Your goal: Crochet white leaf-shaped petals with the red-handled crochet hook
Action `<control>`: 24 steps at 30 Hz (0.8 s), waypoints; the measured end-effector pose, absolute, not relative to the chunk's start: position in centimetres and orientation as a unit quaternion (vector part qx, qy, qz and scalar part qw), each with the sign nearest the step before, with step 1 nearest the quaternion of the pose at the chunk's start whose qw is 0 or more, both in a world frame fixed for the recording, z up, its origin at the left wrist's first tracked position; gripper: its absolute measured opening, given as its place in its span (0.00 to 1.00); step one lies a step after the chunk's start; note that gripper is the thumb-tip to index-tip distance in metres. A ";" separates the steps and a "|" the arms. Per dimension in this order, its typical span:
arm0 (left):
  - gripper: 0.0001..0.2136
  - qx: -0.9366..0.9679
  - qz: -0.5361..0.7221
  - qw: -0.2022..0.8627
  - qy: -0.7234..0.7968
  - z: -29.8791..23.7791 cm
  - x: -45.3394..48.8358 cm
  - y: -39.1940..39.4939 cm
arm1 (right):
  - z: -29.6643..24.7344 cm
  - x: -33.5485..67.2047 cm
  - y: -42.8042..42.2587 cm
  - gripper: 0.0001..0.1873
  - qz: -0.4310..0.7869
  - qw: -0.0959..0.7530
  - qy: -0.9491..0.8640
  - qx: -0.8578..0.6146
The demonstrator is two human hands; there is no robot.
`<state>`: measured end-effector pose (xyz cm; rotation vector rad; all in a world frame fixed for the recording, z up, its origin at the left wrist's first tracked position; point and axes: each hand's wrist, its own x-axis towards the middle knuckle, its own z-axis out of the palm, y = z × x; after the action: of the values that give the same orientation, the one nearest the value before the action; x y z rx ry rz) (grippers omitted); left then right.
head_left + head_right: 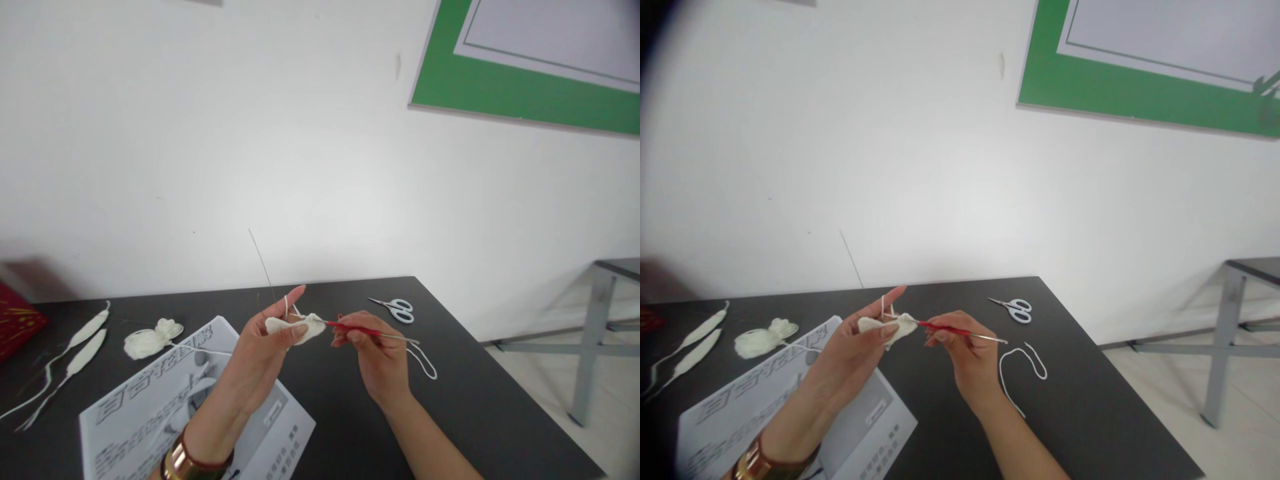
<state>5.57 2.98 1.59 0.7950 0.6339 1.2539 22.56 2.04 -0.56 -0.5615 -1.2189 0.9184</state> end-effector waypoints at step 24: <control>0.25 0.436 0.407 0.756 0.269 2.5 2.9 3.2 | 0.8 25.0 2.5 0.04 0.471 0.653 -0.566 -0.175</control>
<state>2.94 3.24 2.45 0.9516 0.5867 0.8871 25.04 2.49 0.77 -0.3970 -1.2848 1.0686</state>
